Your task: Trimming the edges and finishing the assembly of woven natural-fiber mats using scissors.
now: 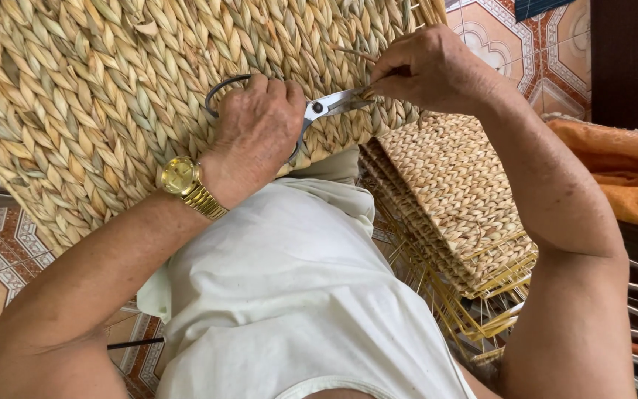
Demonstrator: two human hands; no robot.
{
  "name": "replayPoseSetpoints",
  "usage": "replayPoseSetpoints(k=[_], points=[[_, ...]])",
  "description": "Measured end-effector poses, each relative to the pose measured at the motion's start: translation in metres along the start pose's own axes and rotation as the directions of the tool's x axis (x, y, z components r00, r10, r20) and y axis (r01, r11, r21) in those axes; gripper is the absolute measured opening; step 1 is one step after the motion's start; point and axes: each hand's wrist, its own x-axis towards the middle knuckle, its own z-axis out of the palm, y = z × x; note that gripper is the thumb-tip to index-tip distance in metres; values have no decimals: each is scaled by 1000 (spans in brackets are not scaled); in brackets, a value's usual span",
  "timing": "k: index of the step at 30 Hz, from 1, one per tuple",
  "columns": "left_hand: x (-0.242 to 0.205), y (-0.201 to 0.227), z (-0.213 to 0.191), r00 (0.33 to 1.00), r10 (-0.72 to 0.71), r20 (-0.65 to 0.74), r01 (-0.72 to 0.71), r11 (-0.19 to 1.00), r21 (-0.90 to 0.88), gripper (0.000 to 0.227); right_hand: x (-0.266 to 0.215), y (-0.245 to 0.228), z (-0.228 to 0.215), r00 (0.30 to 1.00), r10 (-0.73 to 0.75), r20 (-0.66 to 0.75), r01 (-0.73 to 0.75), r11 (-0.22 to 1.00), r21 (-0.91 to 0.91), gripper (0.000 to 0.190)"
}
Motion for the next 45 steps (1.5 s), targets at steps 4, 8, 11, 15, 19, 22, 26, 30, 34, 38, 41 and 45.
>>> replayPoseSetpoints(k=[4, 8, 11, 15, 19, 22, 26, 30, 34, 38, 41, 45], points=[[-6, -3, -3, 996, 8, 84, -4, 999, -50, 21, -3, -1, -2, 1000, 21, -5, -21, 1000, 5, 15], [-7, -2, 3, 998, -11, 59, 11, 1000, -5, 23, -2, -5, -2, 998, -53, -31, 55, 997, 59, 14], [1, 1, 10, 999, 9, 43, -9, 1000, 6, 23, 0, -12, -5, 1000, -25, -18, 26, 997, 66, 13], [10, 9, 20, 998, 46, 50, -54, 983, 173, 25, 0, -10, -3, 984, -166, -66, 168, 985, 26, 13], [17, 12, 0, 968, 87, 234, -141, 964, 225, 16, 3, -11, 0, 991, -124, -47, 127, 991, 47, 13], [14, 8, 10, 968, 119, 221, -174, 953, 247, 16, 1, -6, 3, 992, -119, -43, 119, 993, 10, 12], [-2, -4, 26, 993, 102, 53, -102, 995, -9, 14, -17, 1, -9, 969, 8, -248, 38, 983, 179, 17], [-30, -29, -1, 997, -83, -7, 79, 968, -237, 17, -38, -3, -19, 864, 231, -448, -98, 949, 301, 17], [-62, -41, -15, 996, -56, -65, 50, 995, -82, 22, -51, -26, 3, 852, 310, -421, -375, 924, -79, 28], [-87, -34, -15, 994, -16, 107, 21, 999, -48, 18, -30, -60, 55, 963, -200, -179, 157, 960, -230, 25], [-98, -26, -15, 995, 4, 100, 0, 999, -39, 23, -20, -53, 75, 981, -181, -69, 156, 949, -274, 16], [-96, -19, -14, 992, 22, 122, -21, 1000, -13, 15, -13, -37, 77, 930, -349, -115, 311, 914, -261, 9]])
